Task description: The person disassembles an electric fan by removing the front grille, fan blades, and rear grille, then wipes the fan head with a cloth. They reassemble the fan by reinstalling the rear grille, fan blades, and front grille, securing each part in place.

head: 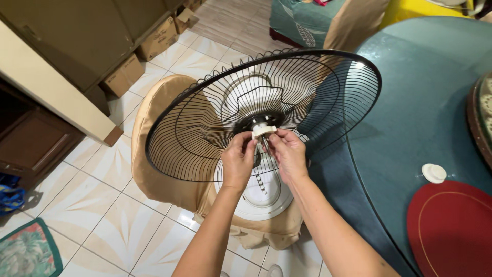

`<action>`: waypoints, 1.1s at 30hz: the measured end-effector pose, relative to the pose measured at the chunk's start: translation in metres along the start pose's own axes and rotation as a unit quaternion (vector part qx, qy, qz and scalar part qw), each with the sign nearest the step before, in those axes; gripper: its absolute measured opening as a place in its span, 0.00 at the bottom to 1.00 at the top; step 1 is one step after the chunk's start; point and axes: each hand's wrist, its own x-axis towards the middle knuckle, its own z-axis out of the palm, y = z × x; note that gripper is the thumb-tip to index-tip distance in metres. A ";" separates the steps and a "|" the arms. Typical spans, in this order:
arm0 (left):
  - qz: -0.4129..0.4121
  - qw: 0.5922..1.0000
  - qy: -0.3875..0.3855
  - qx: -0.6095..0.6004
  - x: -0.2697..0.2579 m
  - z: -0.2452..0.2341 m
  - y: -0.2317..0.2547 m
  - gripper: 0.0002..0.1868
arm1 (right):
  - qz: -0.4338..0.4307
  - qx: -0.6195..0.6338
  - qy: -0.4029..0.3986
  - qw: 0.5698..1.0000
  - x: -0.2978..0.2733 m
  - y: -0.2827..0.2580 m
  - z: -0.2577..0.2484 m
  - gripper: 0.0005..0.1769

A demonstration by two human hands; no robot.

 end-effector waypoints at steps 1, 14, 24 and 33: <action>0.003 1.000 0.007 -0.007 0.000 0.002 0.000 0.09 | 0.010 0.007 0.003 1.000 0.000 -0.002 0.000 0.06; -0.109 0.992 -0.015 -0.068 0.004 0.009 0.002 0.11 | 0.088 -0.009 0.126 0.988 -0.017 -0.030 0.046 0.15; -0.085 0.990 -0.109 0.019 0.024 -0.018 0.018 0.14 | 0.060 -0.048 0.237 0.968 -0.019 -0.020 0.084 0.22; -0.052 0.968 -0.161 0.184 0.035 -0.027 0.048 0.16 | -0.003 -0.057 0.259 0.964 -0.014 -0.008 0.086 0.22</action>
